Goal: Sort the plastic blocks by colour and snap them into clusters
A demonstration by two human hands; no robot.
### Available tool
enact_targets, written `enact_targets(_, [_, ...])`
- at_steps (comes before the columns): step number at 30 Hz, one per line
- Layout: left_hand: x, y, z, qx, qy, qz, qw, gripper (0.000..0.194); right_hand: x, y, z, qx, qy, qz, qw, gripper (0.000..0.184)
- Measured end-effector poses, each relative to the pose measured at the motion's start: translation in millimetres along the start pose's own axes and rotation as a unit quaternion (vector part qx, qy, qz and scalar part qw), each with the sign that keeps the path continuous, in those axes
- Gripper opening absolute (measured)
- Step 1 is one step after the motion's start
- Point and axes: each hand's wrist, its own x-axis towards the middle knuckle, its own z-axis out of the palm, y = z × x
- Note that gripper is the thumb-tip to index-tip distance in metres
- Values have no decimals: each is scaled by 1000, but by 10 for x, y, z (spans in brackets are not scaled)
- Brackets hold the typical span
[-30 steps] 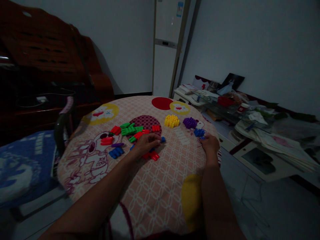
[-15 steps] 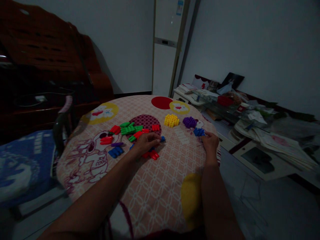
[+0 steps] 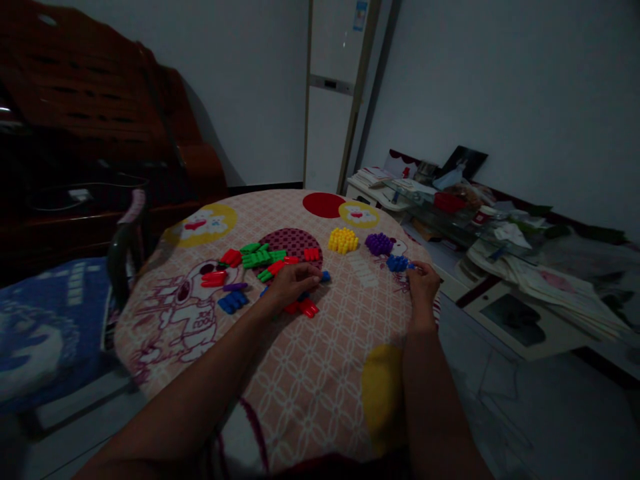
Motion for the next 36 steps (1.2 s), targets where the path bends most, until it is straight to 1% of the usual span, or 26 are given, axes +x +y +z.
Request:
enact_targets(3, [8,-13,-1,5,6,-1,1000,35,13,15,25,-3,3,8,1000,30])
enact_targets(6, [6,-6,0,8,5,4,1000,34,8,-4,39,-28,-3,17,999,30])
enact_targets(10, [-1,12,-4,13,2,10,1000,34,-22,-62,37,-67,5,-4,998,30])
enact_targets(14, [2,12,-9,12,3,7,1000,36,-36,-87,42,-58,2,-27,998,32])
enact_targets(19, [-2,13,-4,-1,12,-3,1000,39,-39,-74,75,-47,2,-23,999,29])
enact_targets(23, [-2,21,1,0,8,0,1000,38,-42,-64,113,-39,-3,-43,998,28])
enact_targets(26, [5,9,1,-1,5,4,1000,34,-47,-64,128,-38,-17,-43,998,29])
enact_targets(29, [-8,-12,9,37,11,25,999,27,-67,-77,114,-29,-10,-46,998,33])
enact_targets(31, [-27,-24,26,90,17,51,994,22,-81,-87,93,-20,13,-42,999,32])
enact_targets(34, [-48,-14,57,164,7,79,983,17,-98,-105,60,-33,64,-45,996,28])
enact_targets(36, [-52,31,34,217,1,93,972,15,-112,-121,44,-52,98,-55,992,24])
